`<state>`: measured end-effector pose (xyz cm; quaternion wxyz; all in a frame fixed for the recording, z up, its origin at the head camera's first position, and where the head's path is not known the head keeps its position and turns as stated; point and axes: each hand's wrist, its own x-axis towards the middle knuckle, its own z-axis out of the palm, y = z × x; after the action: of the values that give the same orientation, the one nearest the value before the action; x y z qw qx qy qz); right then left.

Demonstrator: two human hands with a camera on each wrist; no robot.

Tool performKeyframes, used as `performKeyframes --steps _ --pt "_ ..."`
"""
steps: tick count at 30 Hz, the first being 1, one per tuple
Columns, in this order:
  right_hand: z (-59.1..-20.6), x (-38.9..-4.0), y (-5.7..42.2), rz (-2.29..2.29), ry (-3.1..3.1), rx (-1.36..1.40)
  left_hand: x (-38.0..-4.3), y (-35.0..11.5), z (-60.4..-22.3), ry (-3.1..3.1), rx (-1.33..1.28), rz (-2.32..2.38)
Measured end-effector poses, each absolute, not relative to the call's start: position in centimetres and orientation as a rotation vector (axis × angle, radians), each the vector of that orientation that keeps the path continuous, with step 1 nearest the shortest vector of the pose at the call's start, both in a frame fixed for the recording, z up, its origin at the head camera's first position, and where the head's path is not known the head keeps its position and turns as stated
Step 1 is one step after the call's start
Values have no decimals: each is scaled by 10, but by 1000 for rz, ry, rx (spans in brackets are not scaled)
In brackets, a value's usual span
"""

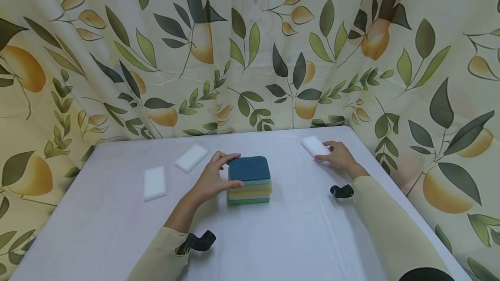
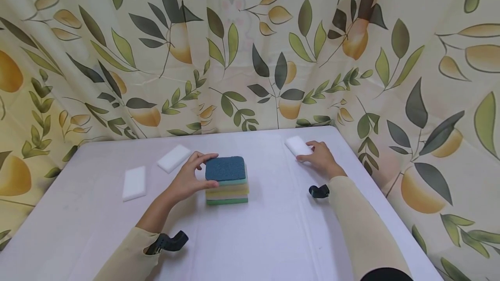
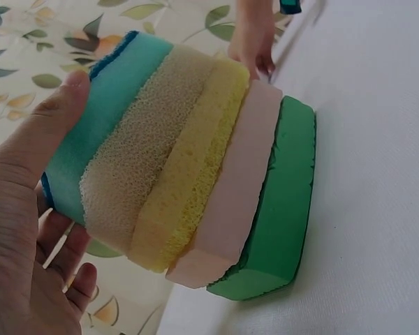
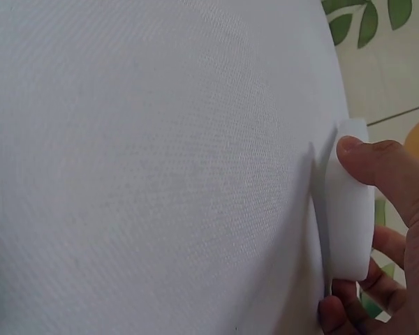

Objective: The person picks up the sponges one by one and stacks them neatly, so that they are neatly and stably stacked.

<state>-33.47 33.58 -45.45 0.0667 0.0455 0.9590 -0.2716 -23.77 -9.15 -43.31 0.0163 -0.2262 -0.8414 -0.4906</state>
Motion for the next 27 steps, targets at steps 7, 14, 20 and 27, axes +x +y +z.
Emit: performKeyframes --steps 7,14,20,27 --pt "-454 -338 329 -765 2910 80 -238 -91 -433 -2619 -700 -1521" --pt "-453 -339 320 -757 2921 -9 -238 -91 -432 -2618 -706 -1520" --pt "-450 -338 308 -752 2905 -37 -237 -92 -432 -2620 -699 -1541" --pt "-446 -334 299 -808 2926 -130 -237 -91 -432 -2619 -696 -1524"
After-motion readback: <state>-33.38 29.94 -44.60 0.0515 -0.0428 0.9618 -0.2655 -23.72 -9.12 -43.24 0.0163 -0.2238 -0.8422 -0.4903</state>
